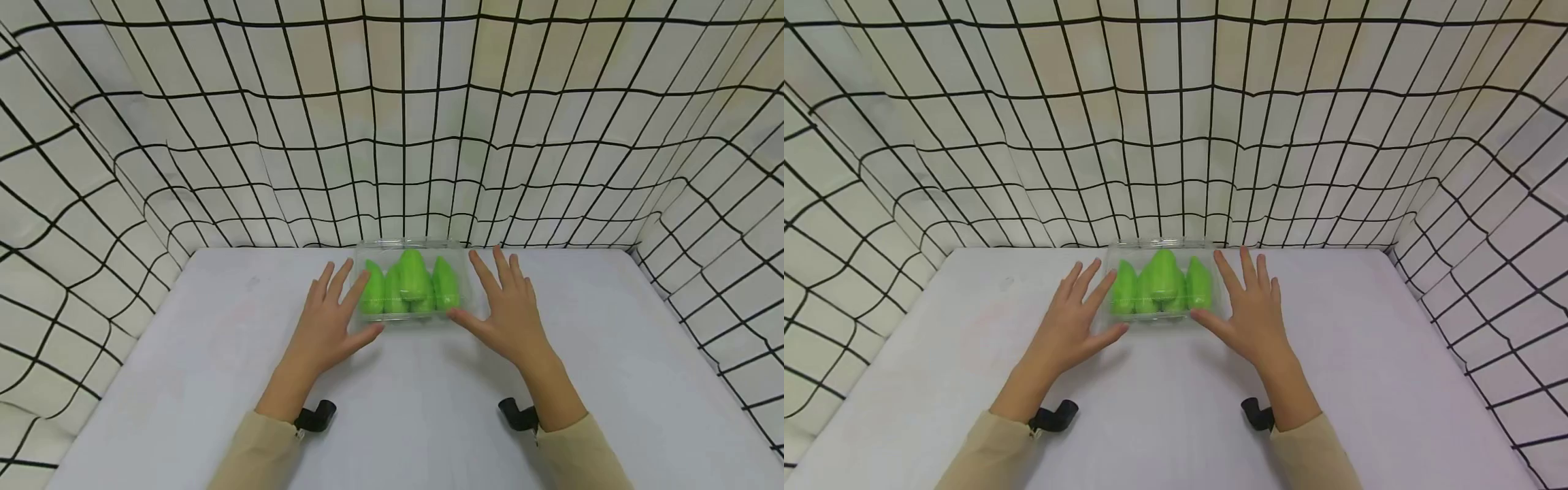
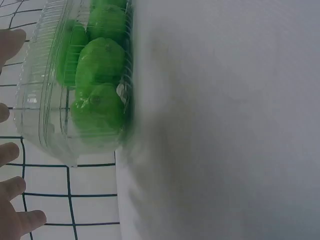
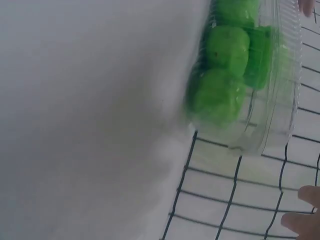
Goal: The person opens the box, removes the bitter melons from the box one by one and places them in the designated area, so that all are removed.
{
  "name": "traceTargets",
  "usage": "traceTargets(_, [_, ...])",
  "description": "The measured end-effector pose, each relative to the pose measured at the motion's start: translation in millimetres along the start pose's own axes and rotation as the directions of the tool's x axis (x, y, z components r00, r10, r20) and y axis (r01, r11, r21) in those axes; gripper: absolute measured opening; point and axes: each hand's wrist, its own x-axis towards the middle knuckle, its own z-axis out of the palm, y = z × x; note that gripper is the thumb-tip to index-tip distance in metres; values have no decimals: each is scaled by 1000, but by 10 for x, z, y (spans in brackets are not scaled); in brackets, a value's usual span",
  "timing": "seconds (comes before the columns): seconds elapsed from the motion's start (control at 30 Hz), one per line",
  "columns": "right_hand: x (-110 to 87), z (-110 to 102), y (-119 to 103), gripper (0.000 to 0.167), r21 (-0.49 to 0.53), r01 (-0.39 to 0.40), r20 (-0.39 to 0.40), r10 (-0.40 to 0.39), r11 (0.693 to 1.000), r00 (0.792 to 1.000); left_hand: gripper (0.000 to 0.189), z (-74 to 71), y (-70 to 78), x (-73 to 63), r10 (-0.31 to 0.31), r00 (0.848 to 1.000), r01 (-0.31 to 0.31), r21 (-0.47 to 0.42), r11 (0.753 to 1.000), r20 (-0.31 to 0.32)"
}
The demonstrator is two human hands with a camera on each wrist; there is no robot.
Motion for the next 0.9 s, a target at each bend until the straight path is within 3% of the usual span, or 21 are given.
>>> traceTargets(0.23, [176,146,-201,97,-1,67,110,-67,998,992,86,84,77,106,14,997,-15,17,1000,76])
traceTargets(0.43, [191,222,-244,94,-12,102,210,-97,995,973,82,147,106,134,34,994,-35,3,999,104])
traceTargets(0.9, [11,212,-177,77,-48,159,215,-145,986,966,77,205,146,93,116,993,-116,-18,993,25])
